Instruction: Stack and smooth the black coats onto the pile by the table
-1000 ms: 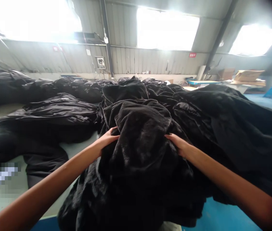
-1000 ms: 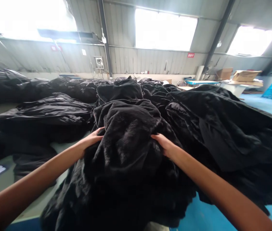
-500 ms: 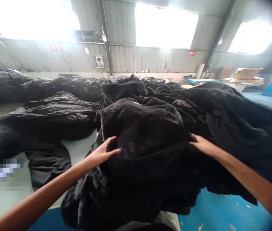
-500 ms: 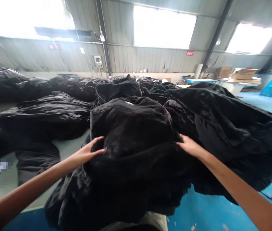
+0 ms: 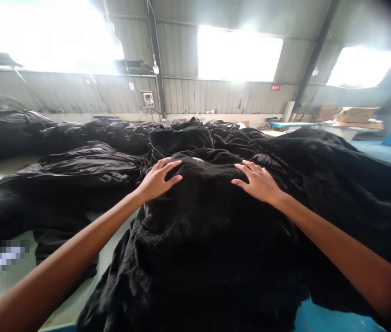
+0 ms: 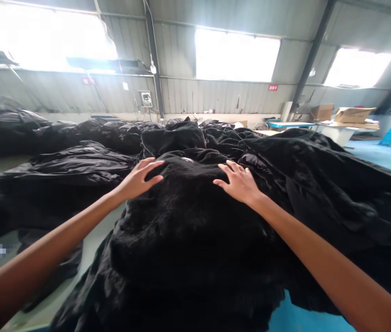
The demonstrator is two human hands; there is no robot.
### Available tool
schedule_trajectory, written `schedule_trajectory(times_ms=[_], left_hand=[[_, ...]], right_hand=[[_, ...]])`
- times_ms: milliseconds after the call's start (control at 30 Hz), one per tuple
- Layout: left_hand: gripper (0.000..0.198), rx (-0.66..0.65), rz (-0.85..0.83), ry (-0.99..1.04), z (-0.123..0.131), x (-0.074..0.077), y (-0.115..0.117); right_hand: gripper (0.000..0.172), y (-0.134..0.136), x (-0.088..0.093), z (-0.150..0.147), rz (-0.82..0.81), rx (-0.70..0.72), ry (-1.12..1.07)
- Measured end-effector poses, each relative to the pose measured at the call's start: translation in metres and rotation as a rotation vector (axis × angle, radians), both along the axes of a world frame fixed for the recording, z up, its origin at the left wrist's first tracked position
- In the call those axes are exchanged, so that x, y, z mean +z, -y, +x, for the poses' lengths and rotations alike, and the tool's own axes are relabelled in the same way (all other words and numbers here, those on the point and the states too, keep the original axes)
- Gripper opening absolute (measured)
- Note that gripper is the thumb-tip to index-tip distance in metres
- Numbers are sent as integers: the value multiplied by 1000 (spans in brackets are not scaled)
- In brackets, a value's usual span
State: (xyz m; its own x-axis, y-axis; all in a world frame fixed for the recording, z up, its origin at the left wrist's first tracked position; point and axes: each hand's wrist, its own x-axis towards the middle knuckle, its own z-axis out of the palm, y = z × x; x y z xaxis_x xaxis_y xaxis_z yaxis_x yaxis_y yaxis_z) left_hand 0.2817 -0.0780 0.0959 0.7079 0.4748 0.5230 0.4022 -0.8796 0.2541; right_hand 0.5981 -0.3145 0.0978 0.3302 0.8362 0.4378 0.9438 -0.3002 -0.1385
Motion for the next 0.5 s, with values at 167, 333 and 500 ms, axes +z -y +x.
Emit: schedule_trajectory(times_ms=[167, 333, 500], left_hand=[[62, -107, -164, -400, 55, -24, 39], [58, -128, -128, -18, -9, -50, 50], [92, 462, -660, 412, -83, -78, 40]], right_hand=[[120, -27, -29, 19, -106, -201, -350], [122, 24, -93, 58, 62, -135, -871], [96, 68, -111, 60, 14, 39, -1039]])
